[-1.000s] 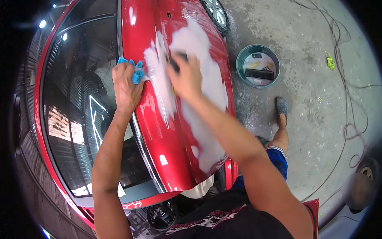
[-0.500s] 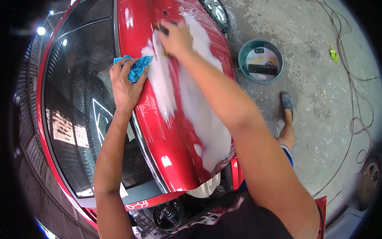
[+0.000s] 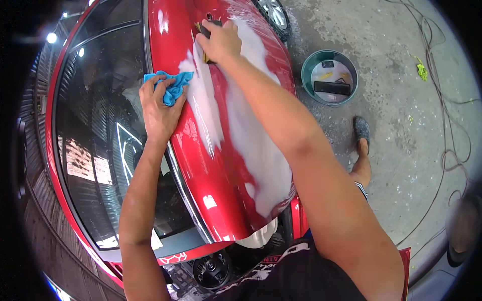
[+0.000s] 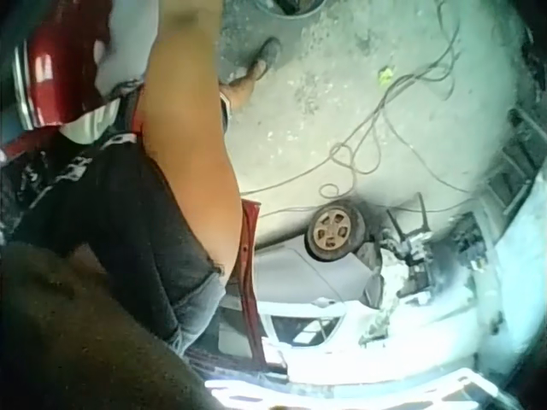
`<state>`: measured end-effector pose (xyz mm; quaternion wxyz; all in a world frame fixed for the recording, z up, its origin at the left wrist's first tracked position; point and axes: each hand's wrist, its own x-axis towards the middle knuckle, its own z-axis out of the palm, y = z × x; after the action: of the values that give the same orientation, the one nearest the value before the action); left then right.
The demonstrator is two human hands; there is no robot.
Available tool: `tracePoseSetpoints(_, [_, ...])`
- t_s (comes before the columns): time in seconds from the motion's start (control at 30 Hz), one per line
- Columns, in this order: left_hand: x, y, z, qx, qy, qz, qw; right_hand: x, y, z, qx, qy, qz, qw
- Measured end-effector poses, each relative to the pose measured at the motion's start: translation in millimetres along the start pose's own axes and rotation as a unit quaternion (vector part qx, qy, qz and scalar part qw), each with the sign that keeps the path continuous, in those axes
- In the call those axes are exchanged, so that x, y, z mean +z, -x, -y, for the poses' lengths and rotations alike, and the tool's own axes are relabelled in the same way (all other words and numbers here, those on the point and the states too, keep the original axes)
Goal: Sand the body filler on a car door using sandpaper and water.
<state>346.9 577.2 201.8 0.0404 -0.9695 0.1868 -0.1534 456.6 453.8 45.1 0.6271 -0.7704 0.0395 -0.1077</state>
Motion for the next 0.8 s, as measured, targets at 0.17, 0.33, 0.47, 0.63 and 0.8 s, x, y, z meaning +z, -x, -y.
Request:
tracePoseSetpoints(0.17, [-9.4, 17.1, 11.1, -0.017, -0.001, 0.01, 1.0, -44.9, 174.2, 22.4, 0.026, -0.046, 0.034, 0.998])
tracePoseSetpoints(0.33, [1.7, -2.8, -2.1, -0.018, 0.007, 0.003, 1.0, -15.3, 13.8, 4.9, 0.015, -0.004, 0.01, 1.0])
tracePoseSetpoints(0.47, [-5.7, 15.6, 10.1, -0.029, 0.004, 0.014, 0.999, 4.8, 30.0, 11.7, 0.042, -0.014, 0.039, 0.998])
tracePoseSetpoints(0.63, [-8.9, 13.9, 3.7, -0.032, 0.006, 0.017, 0.999, -22.5, 108.7, 9.9, 0.023, -0.003, 0.038, 0.999])
tracePoseSetpoints(0.8, [-3.8, 4.8, 0.2, -0.032, 0.016, 0.017, 0.999, 6.0, -29.5, 7.8, -0.01, 0.031, -0.009, 0.999])
